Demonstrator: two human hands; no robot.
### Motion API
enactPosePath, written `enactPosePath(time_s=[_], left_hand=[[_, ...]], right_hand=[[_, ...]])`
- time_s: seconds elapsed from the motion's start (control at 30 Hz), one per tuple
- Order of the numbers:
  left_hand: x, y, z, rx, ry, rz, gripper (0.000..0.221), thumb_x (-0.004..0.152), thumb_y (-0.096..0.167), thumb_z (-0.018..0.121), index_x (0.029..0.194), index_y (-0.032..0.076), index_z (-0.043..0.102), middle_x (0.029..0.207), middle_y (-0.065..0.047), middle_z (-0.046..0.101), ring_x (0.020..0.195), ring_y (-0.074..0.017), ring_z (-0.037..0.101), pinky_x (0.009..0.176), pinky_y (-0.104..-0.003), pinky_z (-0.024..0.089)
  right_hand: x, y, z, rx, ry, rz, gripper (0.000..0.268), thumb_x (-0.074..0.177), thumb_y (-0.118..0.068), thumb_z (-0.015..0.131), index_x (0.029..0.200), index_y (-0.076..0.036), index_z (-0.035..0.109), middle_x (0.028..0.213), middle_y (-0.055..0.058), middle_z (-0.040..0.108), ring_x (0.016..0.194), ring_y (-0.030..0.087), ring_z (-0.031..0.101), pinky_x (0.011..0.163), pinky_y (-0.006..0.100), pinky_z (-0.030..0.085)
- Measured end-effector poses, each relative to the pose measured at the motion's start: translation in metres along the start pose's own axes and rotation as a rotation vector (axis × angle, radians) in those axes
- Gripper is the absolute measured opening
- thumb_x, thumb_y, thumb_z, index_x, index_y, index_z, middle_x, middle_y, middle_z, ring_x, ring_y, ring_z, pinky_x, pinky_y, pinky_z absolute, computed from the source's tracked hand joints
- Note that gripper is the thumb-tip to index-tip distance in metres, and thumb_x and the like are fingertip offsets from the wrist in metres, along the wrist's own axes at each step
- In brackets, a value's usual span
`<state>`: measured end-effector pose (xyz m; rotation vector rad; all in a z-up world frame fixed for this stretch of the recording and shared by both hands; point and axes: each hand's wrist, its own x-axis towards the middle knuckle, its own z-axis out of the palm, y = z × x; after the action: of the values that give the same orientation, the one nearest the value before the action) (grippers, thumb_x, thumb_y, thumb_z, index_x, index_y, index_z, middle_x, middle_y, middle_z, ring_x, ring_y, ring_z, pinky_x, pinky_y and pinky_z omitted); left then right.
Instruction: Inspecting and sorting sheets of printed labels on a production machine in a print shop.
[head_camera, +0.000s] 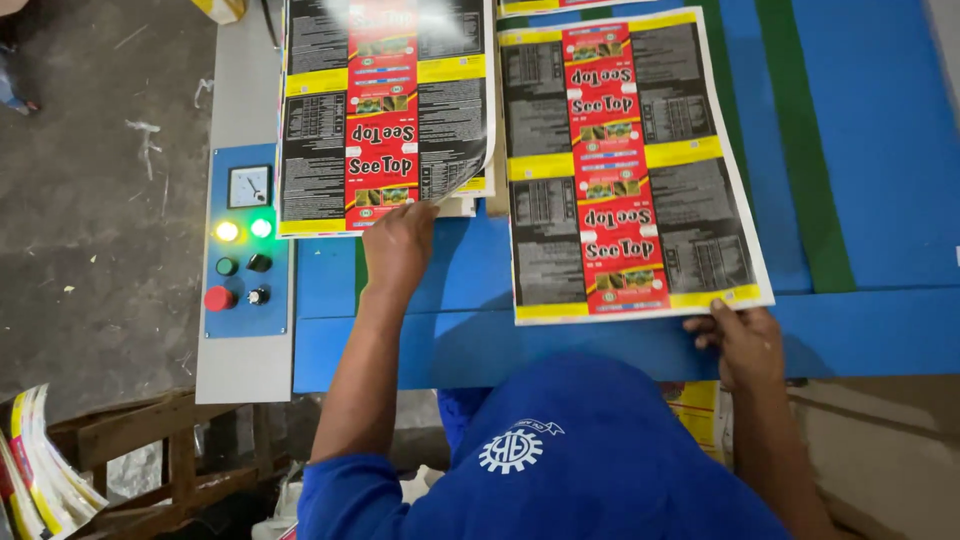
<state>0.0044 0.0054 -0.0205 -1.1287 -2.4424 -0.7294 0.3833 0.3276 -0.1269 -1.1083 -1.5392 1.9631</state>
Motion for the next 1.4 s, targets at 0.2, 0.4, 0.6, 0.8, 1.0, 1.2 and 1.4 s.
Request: enactPosePath(time_s=[0.2, 0.4, 0.6, 0.8, 1.0, 1.2, 1.4], left_hand=[[0.005, -0.007, 0.008, 0.022, -0.029, -0.056, 0.008, 0.098, 0.019, 0.070, 0.096, 0.011, 0.072, 0.086, -0.012, 0.072, 0.077, -0.0368, 0.069, 0.063, -0.050, 0.054], [0.001, 0.009, -0.020, -0.014, 0.065, -0.071, 0.011, 0.098, 0.013, 0.068, 0.106, 0.012, 0.076, 0.097, -0.013, 0.076, 0.083, -0.0384, 0.071, 0.068, -0.050, 0.055], [-0.013, 0.071, 0.008, -0.326, 0.009, 0.219, 0.021, 0.095, 0.012, 0.068, 0.115, 0.005, 0.071, 0.118, -0.016, 0.072, 0.104, -0.0354, 0.070, 0.090, -0.046, 0.058], [-0.056, 0.150, 0.074, -0.328, -0.251, 0.381, 0.036, 0.091, 0.020, 0.066, 0.119, -0.002, 0.069, 0.123, -0.019, 0.070, 0.112, -0.0342, 0.067, 0.088, -0.046, 0.056], [-0.020, 0.125, 0.050, -0.345, 0.057, 0.548, 0.017, 0.086, 0.023, 0.070, 0.096, 0.009, 0.066, 0.113, -0.012, 0.070, 0.112, -0.0338, 0.066, 0.096, -0.048, 0.054], [0.021, 0.008, 0.054, -0.055, 0.003, 0.140, 0.042, 0.098, 0.020, 0.069, 0.131, -0.003, 0.062, 0.129, -0.020, 0.065, 0.128, -0.0380, 0.061, 0.110, -0.047, 0.050], [0.013, -0.003, 0.034, 0.239, -0.213, 0.107, 0.085, 0.095, 0.054, 0.059, 0.148, -0.010, 0.041, 0.155, -0.029, 0.040, 0.146, -0.0433, 0.034, 0.118, -0.057, 0.028]], right_hand=[[0.069, -0.032, 0.041, -0.006, -0.031, -0.068, 0.023, 0.107, -0.013, 0.057, 0.124, 0.002, 0.058, 0.103, 0.014, 0.071, 0.080, 0.021, 0.072, 0.057, 0.031, 0.052], [0.059, -0.049, 0.043, 0.027, 0.000, -0.007, 0.051, 0.103, -0.016, 0.059, 0.150, -0.011, 0.039, 0.111, 0.017, 0.073, 0.080, 0.020, 0.071, 0.055, 0.028, 0.051], [0.021, -0.041, 0.084, -0.110, -0.345, -0.025, 0.049, 0.103, -0.016, 0.060, 0.148, 0.000, 0.053, 0.116, 0.015, 0.074, 0.083, 0.018, 0.071, 0.061, 0.028, 0.052], [-0.002, -0.062, 0.121, -0.018, -0.518, 0.158, 0.034, 0.106, -0.023, 0.054, 0.128, 0.002, 0.062, 0.111, 0.008, 0.075, 0.088, 0.016, 0.075, 0.058, 0.027, 0.054], [-0.012, -0.053, 0.075, 0.052, -0.272, -0.086, 0.020, 0.109, -0.011, 0.059, 0.126, -0.002, 0.056, 0.102, 0.011, 0.069, 0.081, 0.019, 0.071, 0.057, 0.028, 0.052], [-0.038, -0.058, 0.028, 0.090, -0.145, -0.243, 0.019, 0.116, -0.006, 0.056, 0.131, 0.005, 0.056, 0.102, 0.016, 0.070, 0.082, 0.019, 0.068, 0.066, 0.030, 0.054], [-0.051, -0.043, -0.017, 0.192, -0.026, -0.226, 0.013, 0.117, -0.002, 0.058, 0.127, 0.005, 0.054, 0.108, 0.015, 0.070, 0.080, 0.019, 0.069, 0.070, 0.029, 0.054]])
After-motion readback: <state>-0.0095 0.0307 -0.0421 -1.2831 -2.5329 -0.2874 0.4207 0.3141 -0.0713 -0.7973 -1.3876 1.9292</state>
